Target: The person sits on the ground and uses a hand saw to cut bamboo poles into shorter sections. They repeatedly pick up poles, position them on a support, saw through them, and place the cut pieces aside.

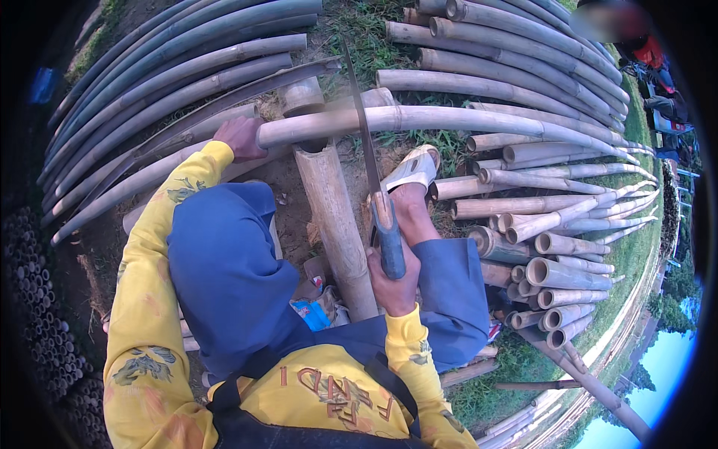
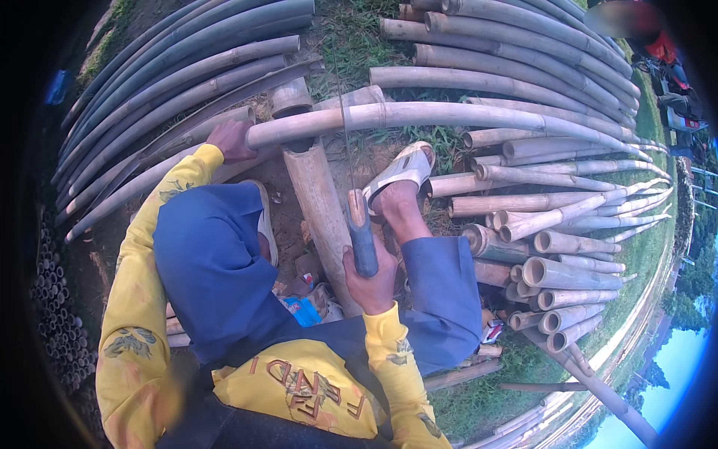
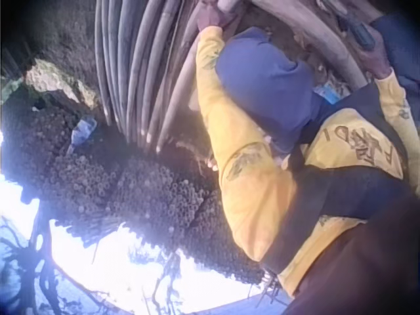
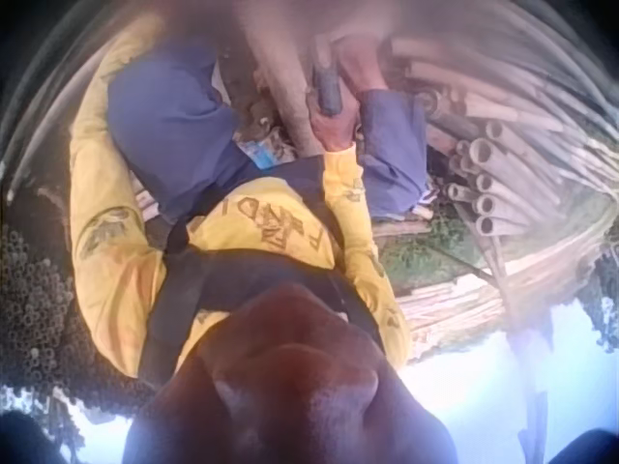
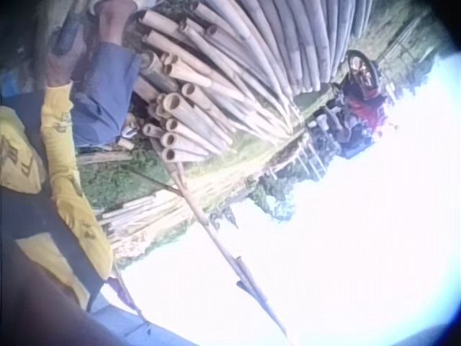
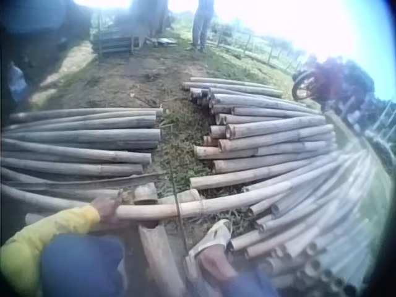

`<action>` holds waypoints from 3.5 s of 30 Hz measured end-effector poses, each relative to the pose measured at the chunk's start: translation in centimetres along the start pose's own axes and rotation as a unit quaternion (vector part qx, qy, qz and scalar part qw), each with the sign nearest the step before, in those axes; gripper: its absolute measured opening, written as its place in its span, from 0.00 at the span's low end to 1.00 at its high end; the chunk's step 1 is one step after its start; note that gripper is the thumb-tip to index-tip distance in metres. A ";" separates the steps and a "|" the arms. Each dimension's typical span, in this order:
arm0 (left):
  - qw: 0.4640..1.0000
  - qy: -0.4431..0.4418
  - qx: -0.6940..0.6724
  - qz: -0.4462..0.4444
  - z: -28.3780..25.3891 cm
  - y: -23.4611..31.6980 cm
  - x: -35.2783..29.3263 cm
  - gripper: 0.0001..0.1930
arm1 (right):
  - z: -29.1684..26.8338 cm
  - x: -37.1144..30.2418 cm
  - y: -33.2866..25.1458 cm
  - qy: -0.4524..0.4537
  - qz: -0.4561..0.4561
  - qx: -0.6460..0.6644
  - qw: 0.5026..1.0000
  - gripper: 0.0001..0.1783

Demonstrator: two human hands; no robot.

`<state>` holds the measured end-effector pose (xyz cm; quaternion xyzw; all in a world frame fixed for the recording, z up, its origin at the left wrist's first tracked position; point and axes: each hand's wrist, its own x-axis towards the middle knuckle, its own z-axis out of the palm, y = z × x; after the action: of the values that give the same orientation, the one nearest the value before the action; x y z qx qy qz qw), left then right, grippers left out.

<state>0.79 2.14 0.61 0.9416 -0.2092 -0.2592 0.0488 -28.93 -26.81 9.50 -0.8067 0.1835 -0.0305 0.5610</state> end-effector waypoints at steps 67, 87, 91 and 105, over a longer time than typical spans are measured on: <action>0.998 0.022 0.048 -0.029 2.8 -2.8 3.5 0.47 | -2.9 -8.4 0.2 0.017 -0.015 0.010 1.000 0.13; 0.996 0.058 0.066 -0.008 1.3 -2.8 1.5 0.43 | -0.3 -3.3 1.0 0.026 -0.016 0.006 1.000 0.11; 0.998 0.046 0.036 -0.019 2.4 -2.3 1.6 0.42 | -4.5 -10.3 -1.2 0.007 0.004 -0.013 1.000 0.12; 0.998 0.047 0.048 -0.019 1.7 -1.5 1.5 0.55 | -3.5 -8.2 -0.5 -0.011 0.021 -0.020 1.000 0.18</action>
<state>1.64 2.88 -1.89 0.9579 -0.2012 -0.2047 0.0081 -37.29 -27.09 12.53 -0.8139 0.1949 -0.0062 0.5474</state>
